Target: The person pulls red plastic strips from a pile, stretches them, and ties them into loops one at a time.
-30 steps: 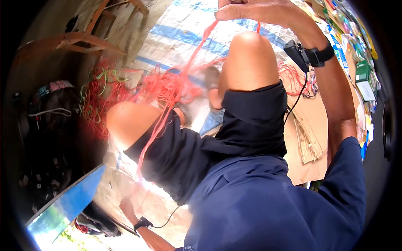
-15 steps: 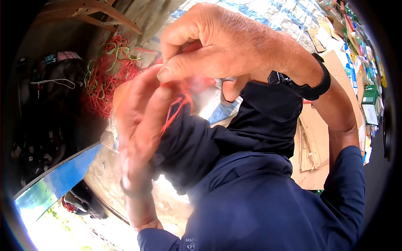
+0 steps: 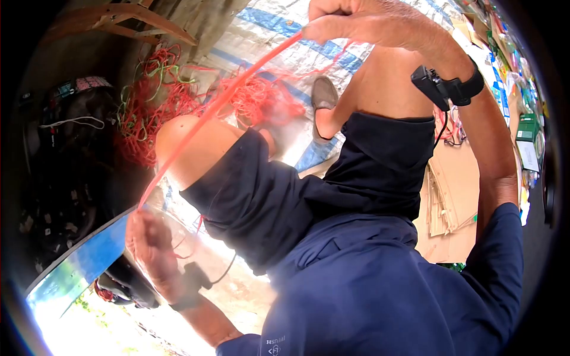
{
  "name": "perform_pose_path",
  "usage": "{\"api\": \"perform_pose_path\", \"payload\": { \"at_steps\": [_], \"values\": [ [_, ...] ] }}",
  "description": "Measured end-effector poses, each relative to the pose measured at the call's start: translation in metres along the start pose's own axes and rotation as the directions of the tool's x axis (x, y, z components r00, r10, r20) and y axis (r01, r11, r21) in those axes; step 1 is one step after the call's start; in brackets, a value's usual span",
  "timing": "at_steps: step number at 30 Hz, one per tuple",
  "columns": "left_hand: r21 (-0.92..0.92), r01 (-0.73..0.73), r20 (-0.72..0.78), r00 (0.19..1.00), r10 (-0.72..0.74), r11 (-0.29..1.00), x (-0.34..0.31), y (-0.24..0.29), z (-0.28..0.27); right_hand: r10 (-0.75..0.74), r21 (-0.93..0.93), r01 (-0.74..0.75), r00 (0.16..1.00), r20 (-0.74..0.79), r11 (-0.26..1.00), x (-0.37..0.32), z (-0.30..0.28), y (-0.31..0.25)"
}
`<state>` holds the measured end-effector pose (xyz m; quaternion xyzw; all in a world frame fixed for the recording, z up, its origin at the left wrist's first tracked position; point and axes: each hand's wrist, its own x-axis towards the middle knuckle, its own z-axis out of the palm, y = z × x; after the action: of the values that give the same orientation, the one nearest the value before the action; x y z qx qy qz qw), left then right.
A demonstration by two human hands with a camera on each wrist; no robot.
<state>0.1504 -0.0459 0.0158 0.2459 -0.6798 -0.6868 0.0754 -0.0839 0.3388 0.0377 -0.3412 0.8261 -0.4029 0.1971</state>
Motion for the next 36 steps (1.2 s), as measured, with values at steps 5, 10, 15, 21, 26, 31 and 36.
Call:
{"api": "perform_pose_path", "payload": {
  "at_steps": [5, 10, 15, 21, 26, 31, 36],
  "values": [
    [0.279, 0.139, -0.309, 0.950, -0.049, 0.950, -0.017, -0.036, -0.101, 0.044, -0.086, -0.045, 0.999, -0.019, 0.995, 0.000, -0.007, 0.020],
    [0.544, 0.375, -0.394, 0.904, -0.166, 0.751, -0.044, -0.100, -0.215, 0.040, 0.003, -0.040, 0.997, 0.069, 0.999, 0.002, -0.004, 0.017],
    [0.908, 0.291, -0.183, 0.922, -0.341, 0.301, -0.056, -0.118, -0.238, -0.065, 0.029, 0.063, 0.993, 0.096, 0.998, 0.009, 0.005, 0.020],
    [0.602, -0.098, -0.080, 0.980, 0.182, 0.792, -0.014, -0.016, -0.051, -0.047, 0.102, 0.033, 0.990, 0.134, 0.994, 0.024, 0.027, -0.022],
    [0.228, -0.400, 0.355, 0.883, 0.306, 0.888, 0.000, 0.028, 0.105, -0.001, 0.176, -0.019, 0.994, 0.112, 0.984, 0.027, 0.065, -0.054],
    [0.193, -0.221, 0.551, 0.830, 0.081, 0.956, 0.015, 0.014, 0.142, -0.075, 0.168, 0.063, 0.995, 0.070, 0.984, 0.028, 0.083, -0.039],
    [0.140, -0.119, 0.362, 0.930, 0.061, 0.983, 0.021, 0.002, 0.104, -0.085, 0.263, 0.066, 0.994, 0.064, 0.962, 0.028, 0.079, -0.002]
  ]
}}
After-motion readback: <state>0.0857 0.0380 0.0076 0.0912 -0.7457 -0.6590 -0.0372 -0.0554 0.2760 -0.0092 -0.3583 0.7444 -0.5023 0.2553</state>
